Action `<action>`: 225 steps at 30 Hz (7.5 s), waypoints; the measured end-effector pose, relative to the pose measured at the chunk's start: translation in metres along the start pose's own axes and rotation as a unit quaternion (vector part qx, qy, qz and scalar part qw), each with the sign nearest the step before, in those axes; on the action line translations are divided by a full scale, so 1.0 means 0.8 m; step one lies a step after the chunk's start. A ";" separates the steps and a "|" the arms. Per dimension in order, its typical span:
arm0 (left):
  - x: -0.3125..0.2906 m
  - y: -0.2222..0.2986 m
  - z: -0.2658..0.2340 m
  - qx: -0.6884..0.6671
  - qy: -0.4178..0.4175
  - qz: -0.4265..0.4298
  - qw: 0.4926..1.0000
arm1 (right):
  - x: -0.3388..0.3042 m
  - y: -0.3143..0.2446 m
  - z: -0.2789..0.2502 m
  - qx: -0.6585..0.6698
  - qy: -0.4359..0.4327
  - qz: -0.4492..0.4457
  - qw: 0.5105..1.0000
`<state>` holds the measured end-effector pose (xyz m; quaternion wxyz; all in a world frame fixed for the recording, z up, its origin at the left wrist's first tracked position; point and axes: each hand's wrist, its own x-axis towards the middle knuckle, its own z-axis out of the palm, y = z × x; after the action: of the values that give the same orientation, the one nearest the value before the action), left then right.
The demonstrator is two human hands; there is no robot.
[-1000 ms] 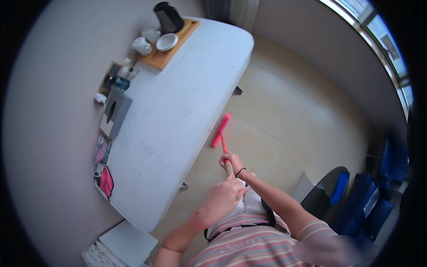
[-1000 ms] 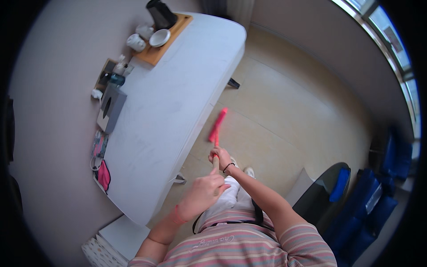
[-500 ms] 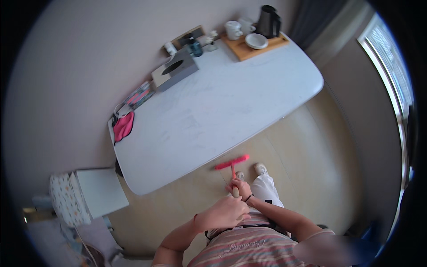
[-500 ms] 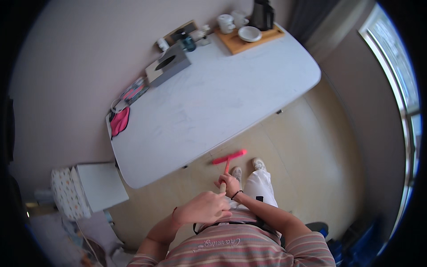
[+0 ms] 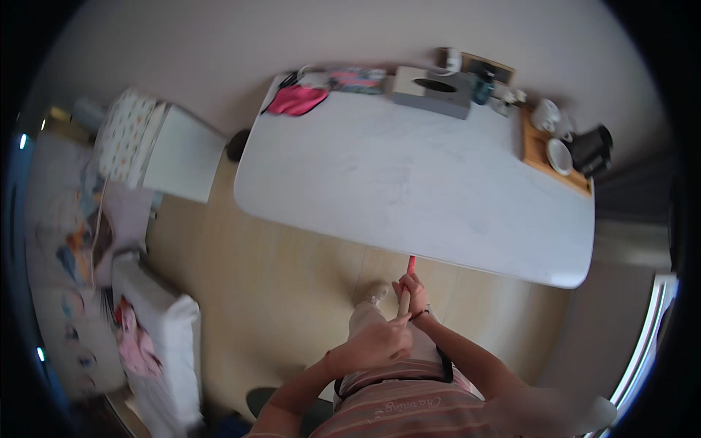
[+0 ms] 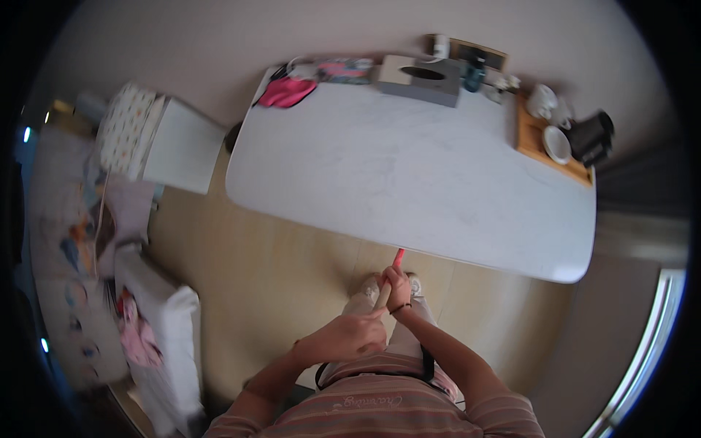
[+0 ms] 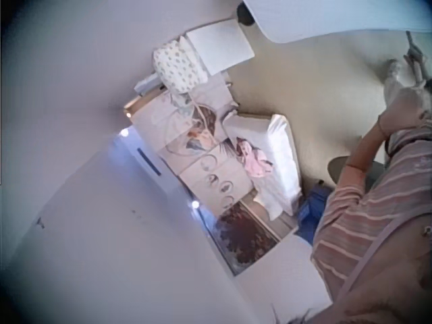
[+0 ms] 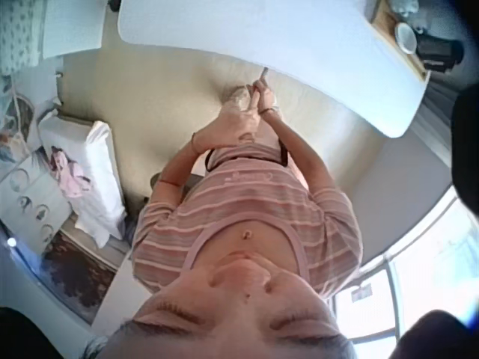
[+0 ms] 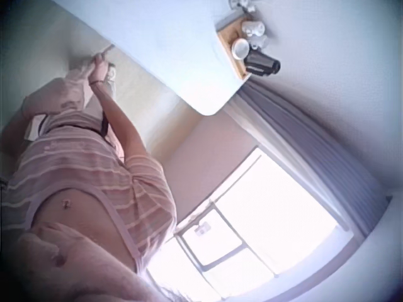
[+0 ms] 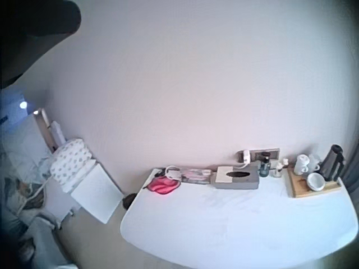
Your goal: The person sweeps debris on the floor using a pink broom and dustpan, then moves to a bed to fold various clothing items including a pink jacket, a pink robe, and a black garment. The person places the folded items on the bed.
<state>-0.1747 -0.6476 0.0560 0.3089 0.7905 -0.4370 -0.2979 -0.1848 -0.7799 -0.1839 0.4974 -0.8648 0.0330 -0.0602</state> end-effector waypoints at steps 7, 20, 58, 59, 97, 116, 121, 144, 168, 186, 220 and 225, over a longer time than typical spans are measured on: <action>-0.135 0.117 -0.026 -0.121 0.212 -0.152 0.958 | -0.030 -0.083 -0.023 0.022 -0.212 -0.104 0.971; -0.197 0.085 0.067 -0.079 0.508 -0.397 0.760 | -0.119 -0.105 0.204 0.100 -0.569 -0.190 0.794; 0.006 -0.003 0.067 0.049 0.464 -0.272 0.842 | 0.087 0.011 0.107 0.078 -0.346 -0.098 0.930; 0.011 0.003 0.062 0.032 0.455 -0.269 0.848 | 0.093 -0.003 0.107 0.090 -0.329 -0.100 0.935; 0.097 -0.032 0.394 -0.433 0.666 -0.057 0.605 | 0.059 0.242 0.000 -0.086 -0.311 -0.318 0.892; 0.202 -0.288 0.374 -0.018 0.633 -0.305 0.712 | 0.215 0.305 0.243 -0.094 -0.312 -0.389 0.861; 0.175 -0.212 0.387 0.013 0.548 -0.282 0.787 | 0.153 0.310 0.175 -0.089 -0.274 -0.344 0.894; 0.068 -0.357 0.323 -0.006 0.645 -0.299 0.703 | 0.219 0.265 0.407 0.047 -0.262 -0.373 0.889; 0.164 -0.228 0.371 -0.014 0.629 -0.256 0.734 | 0.183 0.305 0.225 -0.003 -0.308 -0.366 0.878; -0.028 0.043 0.304 -0.119 0.663 -0.240 0.699 | 0.002 0.066 0.119 0.036 -0.437 -0.333 0.834; -0.068 0.182 0.305 -0.154 0.675 -0.339 0.636 | -0.136 0.003 0.068 -0.012 -0.647 -0.343 0.681; -0.041 0.127 0.292 -0.269 0.733 -0.316 0.539 | -0.045 0.084 0.067 -0.157 -0.690 -0.360 0.609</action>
<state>-0.4136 -0.7157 -0.0090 0.6053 0.6995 0.3209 0.2031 -0.2130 -0.7638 -0.2708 0.1678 -0.6580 -0.6243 0.3860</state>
